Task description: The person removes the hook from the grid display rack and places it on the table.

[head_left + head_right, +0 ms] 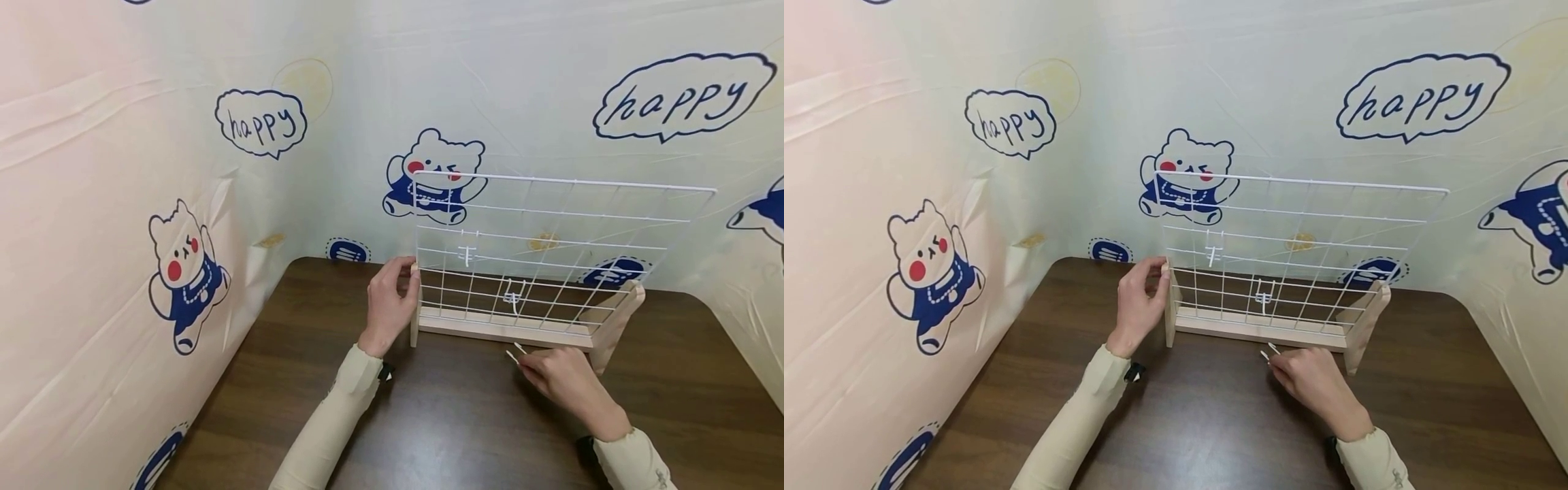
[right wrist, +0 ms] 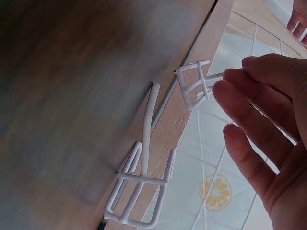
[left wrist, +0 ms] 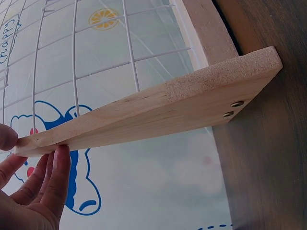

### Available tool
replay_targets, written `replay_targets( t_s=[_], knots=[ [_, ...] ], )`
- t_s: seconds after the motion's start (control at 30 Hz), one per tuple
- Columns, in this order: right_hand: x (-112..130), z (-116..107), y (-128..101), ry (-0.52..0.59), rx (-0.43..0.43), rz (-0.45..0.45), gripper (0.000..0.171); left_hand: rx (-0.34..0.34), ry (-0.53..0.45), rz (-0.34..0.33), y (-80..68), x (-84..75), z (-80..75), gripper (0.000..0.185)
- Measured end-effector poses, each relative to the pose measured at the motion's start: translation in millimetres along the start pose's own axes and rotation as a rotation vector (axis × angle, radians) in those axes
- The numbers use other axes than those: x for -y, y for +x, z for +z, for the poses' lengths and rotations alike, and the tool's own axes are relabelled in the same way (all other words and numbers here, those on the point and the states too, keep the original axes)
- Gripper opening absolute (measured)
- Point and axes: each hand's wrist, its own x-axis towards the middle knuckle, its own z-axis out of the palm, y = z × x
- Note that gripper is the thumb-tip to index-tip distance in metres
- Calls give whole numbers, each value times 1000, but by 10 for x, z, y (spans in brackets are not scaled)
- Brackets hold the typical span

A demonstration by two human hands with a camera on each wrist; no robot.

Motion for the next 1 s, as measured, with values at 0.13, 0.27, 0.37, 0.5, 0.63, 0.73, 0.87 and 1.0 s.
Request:
replay_targets(
  t_s=[0.13, 0.27, 0.37, 0.5, 0.63, 0.73, 0.87, 1.0],
  knots=[
    [-5, 3, 3, 0, 7, 8, 18, 2, 0, -3, 8, -11, -5, 23],
    [-3, 6, 13, -2, 22, 15, 20, -2, 2, -1, 12, -10, -6, 23],
    [-2, 11, 19, -4, 36, 21, 21, -5, 1, 3, 12, -5, -5, 22],
    [-2, 19, 20, -5, 53, 25, 22, -7, 3, 5, 8, -1, -5, 22],
    [0, 25, 18, -3, 57, 20, 24, -7, 4, 7, 4, -7, -6, 22],
    [4, 26, 22, 2, 61, 16, 25, -9, 6, 12, 6, -8, -5, 22],
    [17, 20, 31, 11, 83, 20, 25, -11, 8, 14, 13, -5, -5, 22],
    [40, 5, 39, 24, 125, 33, 25, -6, 6, 9, 11, -6, -10, 23]
  ],
)
